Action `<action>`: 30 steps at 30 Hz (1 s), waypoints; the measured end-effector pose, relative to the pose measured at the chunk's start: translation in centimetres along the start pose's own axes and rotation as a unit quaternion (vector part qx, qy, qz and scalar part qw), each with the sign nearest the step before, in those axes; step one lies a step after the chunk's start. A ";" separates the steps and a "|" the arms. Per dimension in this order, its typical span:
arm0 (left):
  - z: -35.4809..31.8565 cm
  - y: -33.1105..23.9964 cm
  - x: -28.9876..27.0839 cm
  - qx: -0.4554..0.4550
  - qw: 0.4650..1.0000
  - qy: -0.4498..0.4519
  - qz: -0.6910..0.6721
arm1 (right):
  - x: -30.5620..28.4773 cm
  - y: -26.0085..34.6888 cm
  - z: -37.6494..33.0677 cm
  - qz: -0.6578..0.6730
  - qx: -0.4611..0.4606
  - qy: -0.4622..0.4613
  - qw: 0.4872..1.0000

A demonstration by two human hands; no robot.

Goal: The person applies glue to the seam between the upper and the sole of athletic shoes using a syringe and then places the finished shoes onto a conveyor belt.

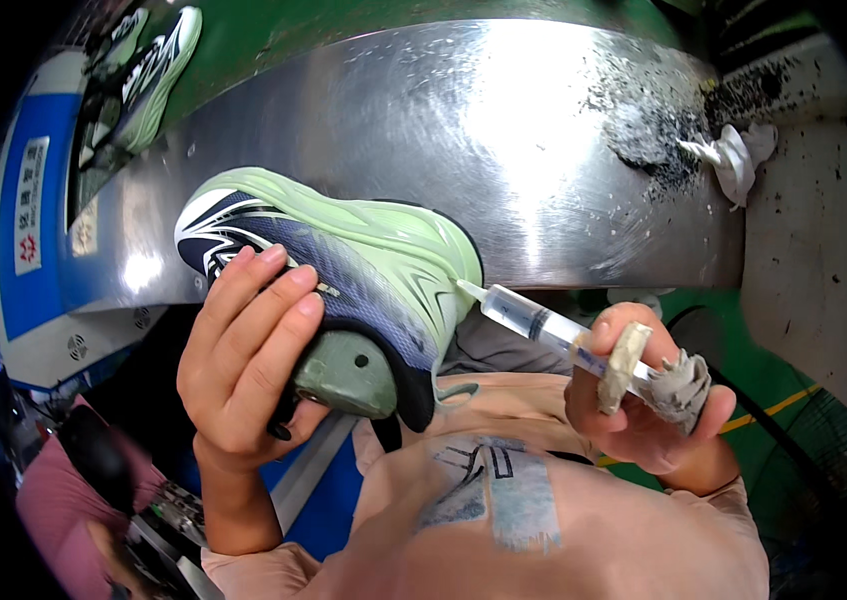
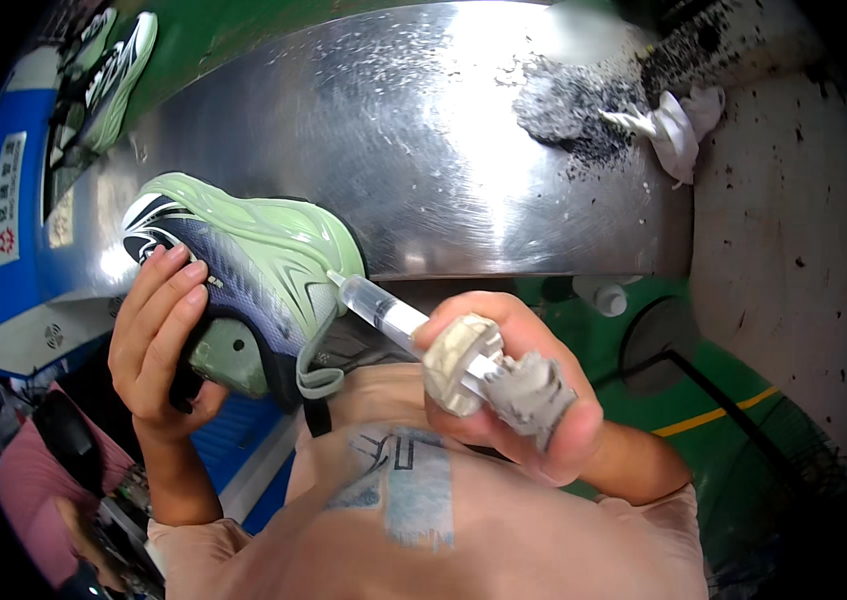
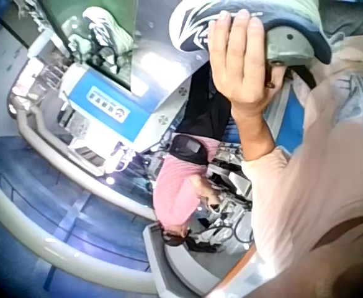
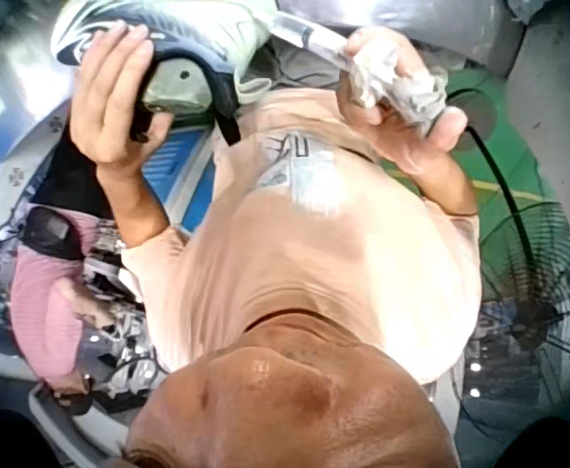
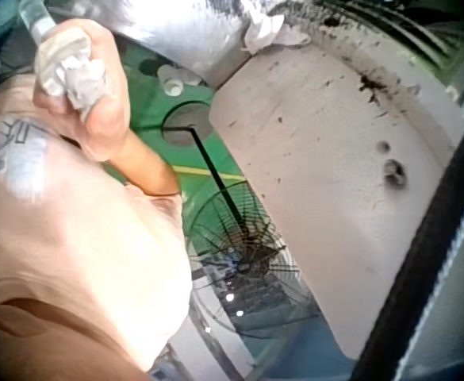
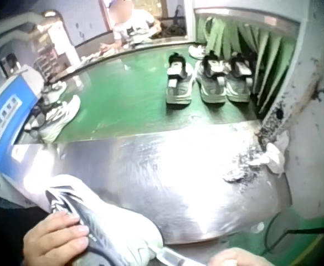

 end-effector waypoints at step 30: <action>8.9 -4.6 2.4 -0.209 0.962 0.091 0.151 | 0.7 0.0 -0.5 0.073 -0.153 -0.062 0.983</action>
Point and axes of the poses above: each hand's wrist, its own z-axis towards the middle knuckle, its own x-axis out of the palm, y = z × x, the point moved 6 cm from there along z, towards the middle knuckle, and after that the axes turned 15 degrees about -x, right-handed, at the moved point
